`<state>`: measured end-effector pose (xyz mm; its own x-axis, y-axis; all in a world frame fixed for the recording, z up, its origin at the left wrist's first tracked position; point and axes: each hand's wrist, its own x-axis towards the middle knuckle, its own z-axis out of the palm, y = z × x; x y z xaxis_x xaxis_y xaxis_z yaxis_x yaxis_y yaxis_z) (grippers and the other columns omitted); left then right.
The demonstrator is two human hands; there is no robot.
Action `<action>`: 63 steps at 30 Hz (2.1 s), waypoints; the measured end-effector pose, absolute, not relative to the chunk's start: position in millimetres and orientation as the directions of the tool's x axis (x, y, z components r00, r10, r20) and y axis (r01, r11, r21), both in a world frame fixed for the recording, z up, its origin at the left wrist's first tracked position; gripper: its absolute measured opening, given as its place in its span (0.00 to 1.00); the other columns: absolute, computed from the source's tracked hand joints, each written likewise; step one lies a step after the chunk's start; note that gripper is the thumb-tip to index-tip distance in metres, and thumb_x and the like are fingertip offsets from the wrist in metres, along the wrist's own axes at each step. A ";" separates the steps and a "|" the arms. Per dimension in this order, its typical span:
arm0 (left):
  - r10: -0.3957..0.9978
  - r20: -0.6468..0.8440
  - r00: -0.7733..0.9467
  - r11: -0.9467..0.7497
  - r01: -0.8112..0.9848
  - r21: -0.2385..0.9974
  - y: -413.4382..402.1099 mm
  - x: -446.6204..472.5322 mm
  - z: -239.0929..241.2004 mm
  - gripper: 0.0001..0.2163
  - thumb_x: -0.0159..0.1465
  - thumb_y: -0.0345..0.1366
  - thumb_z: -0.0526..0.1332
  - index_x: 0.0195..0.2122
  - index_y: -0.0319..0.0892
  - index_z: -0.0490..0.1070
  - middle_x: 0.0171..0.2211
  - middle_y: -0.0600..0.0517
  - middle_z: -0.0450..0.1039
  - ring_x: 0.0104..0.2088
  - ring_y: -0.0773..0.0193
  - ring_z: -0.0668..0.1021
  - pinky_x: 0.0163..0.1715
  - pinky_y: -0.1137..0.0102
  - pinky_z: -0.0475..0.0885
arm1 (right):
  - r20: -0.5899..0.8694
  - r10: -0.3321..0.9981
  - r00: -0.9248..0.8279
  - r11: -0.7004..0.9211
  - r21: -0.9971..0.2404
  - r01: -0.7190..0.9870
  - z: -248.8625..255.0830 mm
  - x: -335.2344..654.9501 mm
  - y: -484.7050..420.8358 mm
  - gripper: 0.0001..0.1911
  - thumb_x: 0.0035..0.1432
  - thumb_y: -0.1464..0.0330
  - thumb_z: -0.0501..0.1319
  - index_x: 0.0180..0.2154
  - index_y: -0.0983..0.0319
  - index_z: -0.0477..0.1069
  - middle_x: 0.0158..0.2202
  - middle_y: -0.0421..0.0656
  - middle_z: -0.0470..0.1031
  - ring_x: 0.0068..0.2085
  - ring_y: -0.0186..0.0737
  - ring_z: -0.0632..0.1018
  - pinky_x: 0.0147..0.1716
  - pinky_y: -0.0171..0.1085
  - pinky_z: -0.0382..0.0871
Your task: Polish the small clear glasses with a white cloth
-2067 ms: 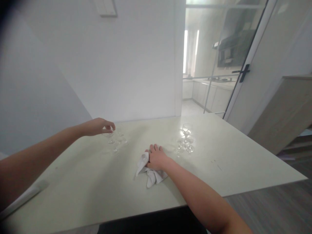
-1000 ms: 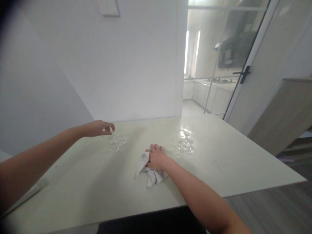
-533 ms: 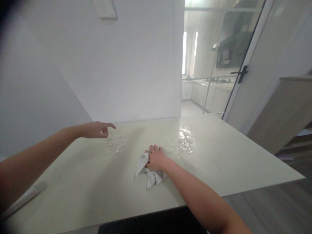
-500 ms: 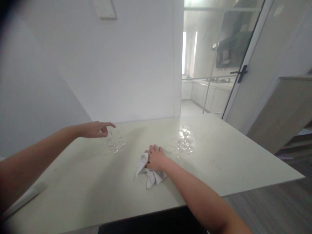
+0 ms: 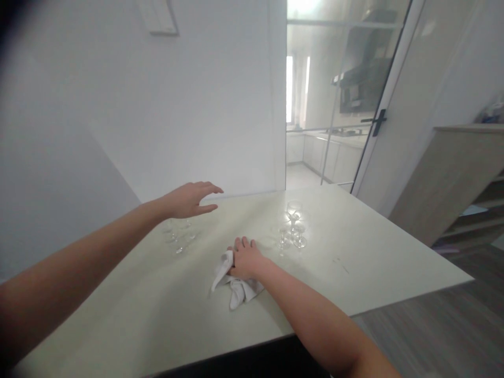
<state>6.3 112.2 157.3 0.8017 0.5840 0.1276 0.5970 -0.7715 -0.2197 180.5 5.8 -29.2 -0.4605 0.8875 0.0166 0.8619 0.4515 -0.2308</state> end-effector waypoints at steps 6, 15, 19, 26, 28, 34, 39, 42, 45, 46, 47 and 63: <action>0.299 0.241 0.923 -0.944 0.322 -0.064 89.6 114.7 145.7 0.18 0.67 0.43 0.52 0.55 0.44 0.64 0.52 0.46 0.70 0.50 0.58 0.73 0.50 0.65 0.65 | 0.033 0.883 -0.469 0.464 -0.216 0.859 -28.0 182.2 4.7 0.36 0.59 0.54 0.53 0.64 0.65 0.54 0.66 0.62 0.49 0.66 0.66 0.53 0.59 0.63 0.51; 0.167 -0.031 0.986 -0.982 0.163 -0.099 75.2 212.7 114.7 0.26 0.54 0.20 0.55 0.51 0.52 0.70 0.53 0.49 0.71 0.55 0.56 0.69 0.49 0.63 0.65 | 0.050 0.888 -0.458 0.455 -0.252 0.854 -25.7 182.7 7.1 0.36 0.57 0.52 0.56 0.62 0.62 0.58 0.65 0.55 0.57 0.64 0.59 0.59 0.60 0.59 0.52; 0.211 -0.081 0.974 -0.970 0.198 -0.140 79.3 224.4 108.3 0.17 0.55 0.24 0.58 0.42 0.50 0.75 0.48 0.50 0.74 0.51 0.56 0.71 0.50 0.60 0.62 | 0.059 0.884 -0.464 0.464 -0.244 0.852 -23.3 183.1 6.6 0.32 0.58 0.53 0.56 0.61 0.61 0.60 0.65 0.52 0.58 0.63 0.58 0.60 0.59 0.57 0.54; 0.221 -0.044 0.974 -0.972 0.216 -0.088 83.5 221.3 104.7 0.12 0.57 0.25 0.58 0.35 0.48 0.77 0.40 0.52 0.78 0.43 0.62 0.76 0.53 0.59 0.56 | 0.046 0.889 -0.456 0.453 -0.240 0.858 -18.9 182.9 3.8 0.34 0.57 0.54 0.58 0.62 0.59 0.57 0.66 0.51 0.55 0.64 0.57 0.58 0.61 0.55 0.53; 0.217 -0.025 0.976 -0.973 0.214 -0.087 84.9 218.0 104.0 0.11 0.56 0.25 0.58 0.34 0.47 0.77 0.39 0.52 0.79 0.41 0.63 0.77 0.52 0.60 0.57 | 0.045 0.889 -0.455 0.452 -0.242 0.859 -19.2 183.1 3.7 0.35 0.57 0.53 0.58 0.62 0.59 0.56 0.66 0.51 0.55 0.65 0.57 0.57 0.61 0.56 0.52; 0.206 0.019 0.978 -0.974 0.207 -0.088 97.3 201.0 101.8 0.11 0.56 0.25 0.59 0.34 0.47 0.77 0.36 0.54 0.80 0.38 0.65 0.78 0.48 0.65 0.60 | 0.033 0.879 -0.476 0.470 -0.223 0.854 -24.2 184.9 5.4 0.36 0.59 0.50 0.53 0.62 0.63 0.56 0.65 0.58 0.55 0.64 0.61 0.57 0.60 0.60 0.51; 0.196 0.057 0.979 -0.977 0.200 -0.079 105.5 170.4 111.5 0.10 0.57 0.25 0.60 0.34 0.46 0.77 0.35 0.55 0.80 0.37 0.67 0.78 0.42 0.71 0.63 | 0.029 0.874 -0.485 0.479 -0.212 0.852 -24.2 185.8 4.0 0.36 0.60 0.52 0.53 0.64 0.64 0.54 0.67 0.61 0.48 0.66 0.64 0.53 0.59 0.61 0.51; 0.185 0.070 0.980 -0.976 0.191 -0.105 104.2 142.3 128.3 0.09 0.57 0.26 0.60 0.34 0.46 0.77 0.35 0.54 0.80 0.37 0.67 0.78 0.43 0.71 0.63 | -0.007 0.880 -0.476 0.462 -0.224 0.858 -23.3 184.5 3.9 0.37 0.59 0.53 0.53 0.65 0.65 0.53 0.67 0.63 0.47 0.66 0.66 0.52 0.60 0.62 0.49; 0.212 0.065 0.975 -0.970 0.219 -0.108 99.8 107.8 151.5 0.08 0.59 0.29 0.60 0.36 0.45 0.77 0.35 0.53 0.80 0.37 0.66 0.78 0.42 0.71 0.64 | -0.018 0.880 -0.475 0.460 -0.223 0.860 -23.3 183.0 4.0 0.36 0.59 0.55 0.54 0.65 0.64 0.53 0.67 0.63 0.47 0.66 0.65 0.53 0.60 0.62 0.49; 0.229 0.063 0.971 -0.967 0.234 -0.103 97.7 95.4 159.7 0.07 0.60 0.30 0.60 0.37 0.45 0.77 0.36 0.52 0.79 0.37 0.66 0.78 0.41 0.71 0.65 | -0.018 0.879 -0.476 0.460 -0.224 0.859 -23.5 182.9 4.0 0.36 0.59 0.56 0.54 0.65 0.64 0.53 0.67 0.62 0.47 0.66 0.65 0.54 0.60 0.62 0.49; 0.247 0.053 0.967 -0.963 0.252 -0.099 95.2 82.7 167.8 0.07 0.60 0.31 0.59 0.37 0.45 0.77 0.36 0.52 0.79 0.38 0.65 0.78 0.41 0.71 0.65 | -0.017 0.879 -0.476 0.461 -0.227 0.858 -23.9 182.9 3.9 0.36 0.59 0.56 0.54 0.65 0.64 0.53 0.67 0.62 0.48 0.66 0.65 0.54 0.60 0.62 0.49; 0.806 -0.073 0.588 -0.590 0.786 -0.186 17.1 -79.1 166.5 0.12 0.58 0.32 0.53 0.36 0.47 0.75 0.37 0.52 0.79 0.37 0.60 0.78 0.35 0.69 0.67 | 0.017 0.885 -0.466 0.455 -0.251 0.854 -26.7 183.7 1.2 0.35 0.59 0.55 0.54 0.63 0.65 0.56 0.66 0.63 0.49 0.66 0.67 0.53 0.59 0.64 0.50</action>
<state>-79.1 17.1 166.5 0.5876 0.8058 -0.0735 0.7858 -0.5900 -0.1856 183.7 1.2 -26.7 -0.4661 0.8845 0.0171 0.8543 0.4551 -0.2513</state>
